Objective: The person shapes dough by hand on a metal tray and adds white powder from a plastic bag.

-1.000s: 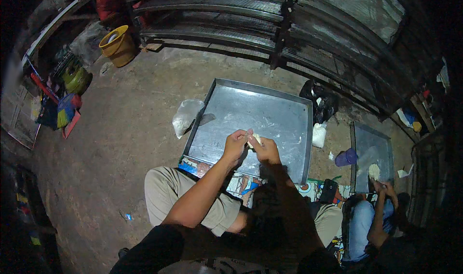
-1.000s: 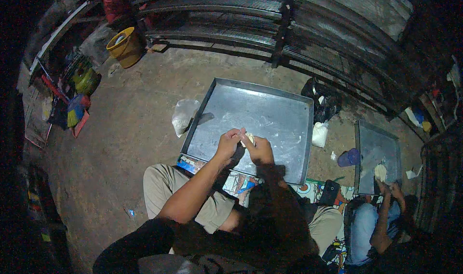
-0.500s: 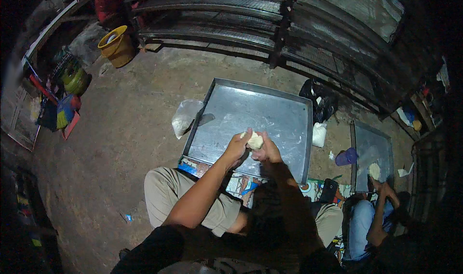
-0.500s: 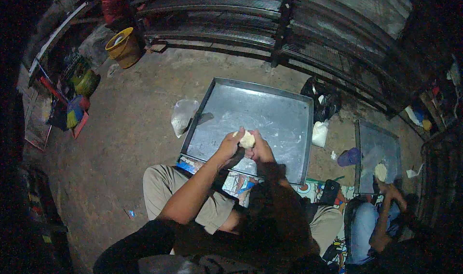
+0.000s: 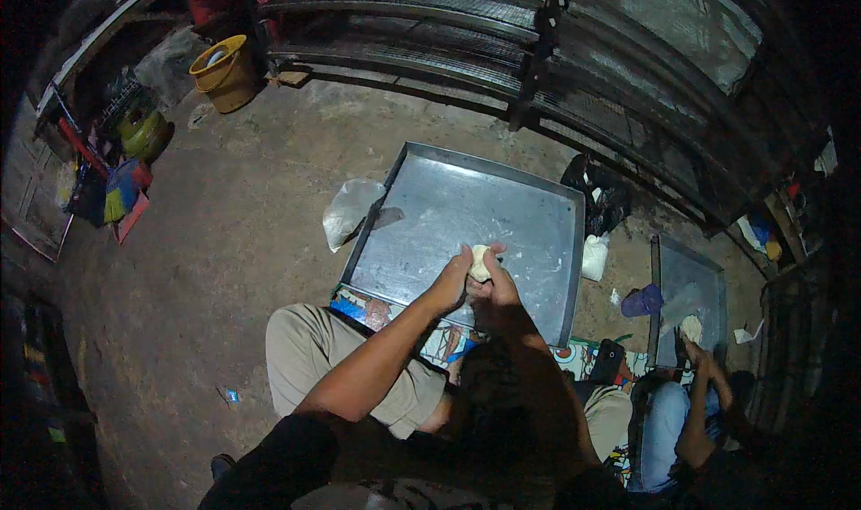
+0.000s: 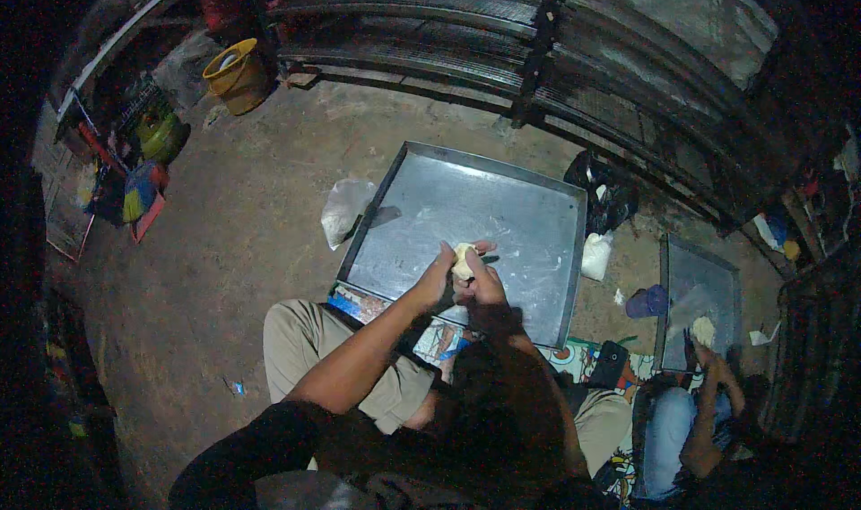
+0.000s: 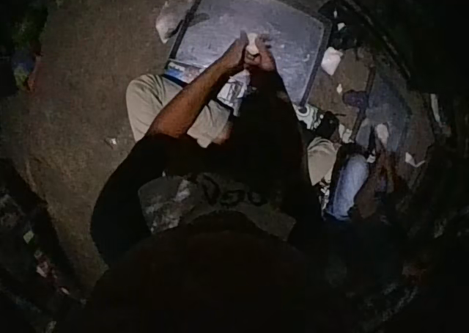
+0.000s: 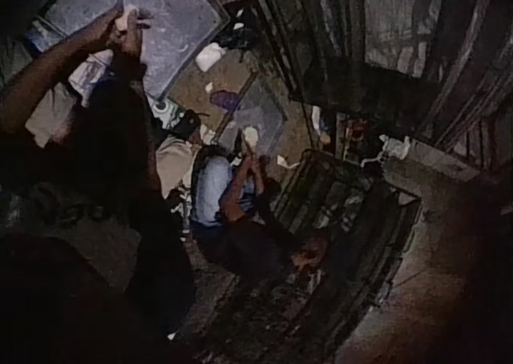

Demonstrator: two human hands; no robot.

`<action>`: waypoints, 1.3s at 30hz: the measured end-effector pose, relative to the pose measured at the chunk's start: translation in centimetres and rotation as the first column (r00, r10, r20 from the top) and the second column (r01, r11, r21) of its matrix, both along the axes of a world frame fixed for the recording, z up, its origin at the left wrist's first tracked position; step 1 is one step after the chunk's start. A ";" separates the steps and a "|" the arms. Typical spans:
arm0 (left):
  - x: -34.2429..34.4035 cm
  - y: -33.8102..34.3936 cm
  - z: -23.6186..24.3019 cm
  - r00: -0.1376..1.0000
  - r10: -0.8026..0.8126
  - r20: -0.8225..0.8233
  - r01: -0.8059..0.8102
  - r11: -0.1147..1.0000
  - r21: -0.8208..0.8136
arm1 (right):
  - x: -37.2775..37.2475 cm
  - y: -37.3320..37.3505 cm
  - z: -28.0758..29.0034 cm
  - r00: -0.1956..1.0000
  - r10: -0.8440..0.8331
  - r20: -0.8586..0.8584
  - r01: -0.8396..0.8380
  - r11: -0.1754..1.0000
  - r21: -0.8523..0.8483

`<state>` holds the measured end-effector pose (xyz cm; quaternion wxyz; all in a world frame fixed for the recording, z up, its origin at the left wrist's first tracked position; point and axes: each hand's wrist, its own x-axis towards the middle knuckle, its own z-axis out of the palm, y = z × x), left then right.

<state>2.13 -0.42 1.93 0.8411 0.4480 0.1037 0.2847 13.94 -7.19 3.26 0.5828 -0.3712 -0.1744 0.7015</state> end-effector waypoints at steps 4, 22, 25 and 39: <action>0.1 0.2 1.4 0.985 0.017 -0.170 0.064 0.885 0.460 | -0.3 -0.2 -0.5 0.795 -0.279 0.538 0.208 0.960 0.189; -0.3 0.9 0.6 0.875 0.407 -0.263 -0.350 0.906 0.238 | 1.8 0.8 0.8 0.817 -0.001 0.576 -0.046 0.997 0.067; -0.2 1.5 0.2 0.823 0.468 -0.322 -0.413 0.882 0.228 | 0.3 0.1 2.5 0.309 -0.267 0.913 0.136 0.962 0.235; 0.4 0.2 0.7 0.893 0.301 -0.335 -0.287 0.954 0.092 | 2.7 1.7 -2.5 0.508 -0.438 0.742 0.309 0.897 0.317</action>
